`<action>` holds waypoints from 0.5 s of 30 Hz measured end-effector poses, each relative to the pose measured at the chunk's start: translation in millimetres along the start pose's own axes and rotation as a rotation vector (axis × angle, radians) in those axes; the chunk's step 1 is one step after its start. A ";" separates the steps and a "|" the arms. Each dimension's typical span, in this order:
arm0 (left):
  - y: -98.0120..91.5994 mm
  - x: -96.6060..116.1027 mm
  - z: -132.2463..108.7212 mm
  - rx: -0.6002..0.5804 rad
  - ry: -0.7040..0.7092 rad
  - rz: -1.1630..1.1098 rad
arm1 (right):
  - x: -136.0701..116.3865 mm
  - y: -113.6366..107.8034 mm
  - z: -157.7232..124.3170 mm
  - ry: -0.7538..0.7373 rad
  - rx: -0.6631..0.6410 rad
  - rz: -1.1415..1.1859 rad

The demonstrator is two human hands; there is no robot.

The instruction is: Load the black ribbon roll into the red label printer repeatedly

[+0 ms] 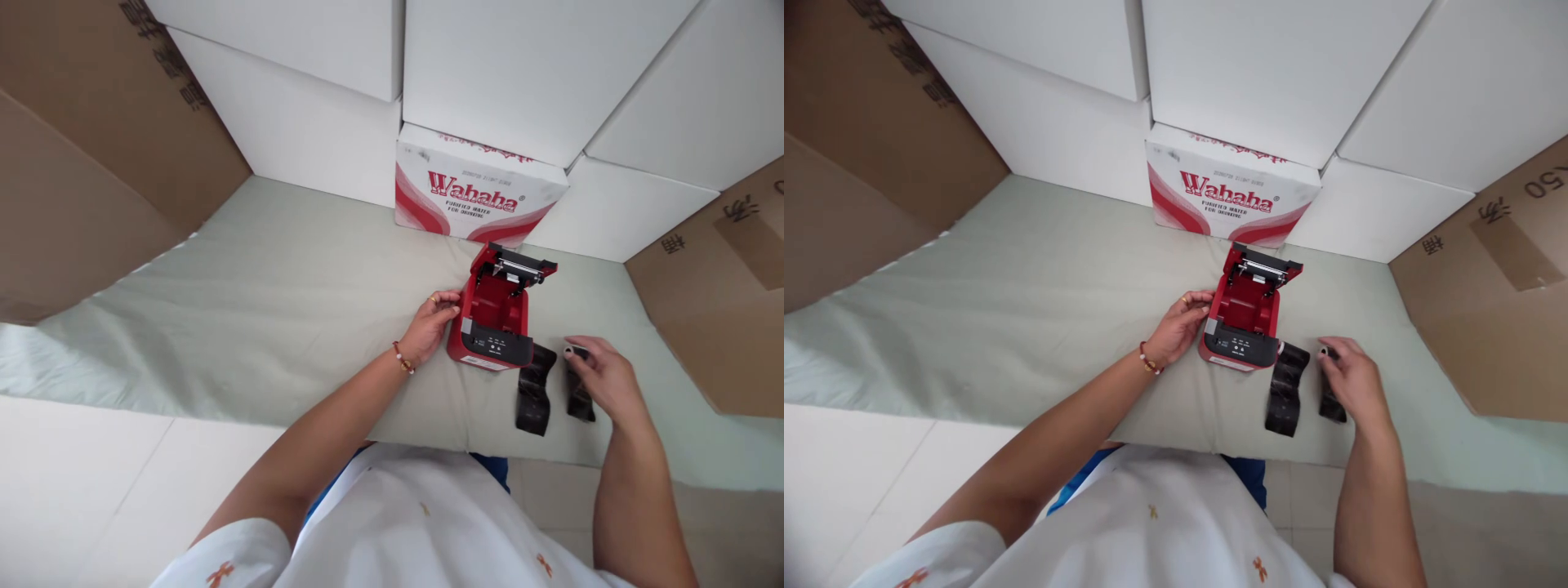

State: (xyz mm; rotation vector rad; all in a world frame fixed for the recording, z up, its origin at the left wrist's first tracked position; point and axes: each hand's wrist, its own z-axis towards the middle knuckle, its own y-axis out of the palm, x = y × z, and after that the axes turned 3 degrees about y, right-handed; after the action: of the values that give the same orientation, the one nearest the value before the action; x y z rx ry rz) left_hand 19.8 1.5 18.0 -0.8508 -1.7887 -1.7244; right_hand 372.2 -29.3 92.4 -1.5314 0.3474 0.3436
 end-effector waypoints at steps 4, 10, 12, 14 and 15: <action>-1.3 -1.3 0.7 0.006 0.014 0.022 | -24.2 15.4 3.8 -0.169 -0.230 -0.020; -0.7 -1.8 0.5 0.012 0.019 0.033 | -50.0 40.0 4.0 -0.225 -0.225 -0.014; -0.4 -1.6 0.2 0.016 0.022 0.038 | -53.1 39.3 3.2 -0.234 -0.221 -0.014; -0.4 -1.7 0.1 0.016 0.023 0.042 | -51.6 28.6 1.7 -0.236 -0.207 -0.008; -0.5 -1.9 0.2 0.013 0.021 0.045 | -49.8 19.1 0.6 -0.224 -0.188 0.012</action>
State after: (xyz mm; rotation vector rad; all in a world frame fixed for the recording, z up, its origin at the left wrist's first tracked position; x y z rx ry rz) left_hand 20.7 1.6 16.3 -0.8577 -1.7518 -1.6858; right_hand 319.0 -28.5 96.4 -1.6555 0.1506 0.5652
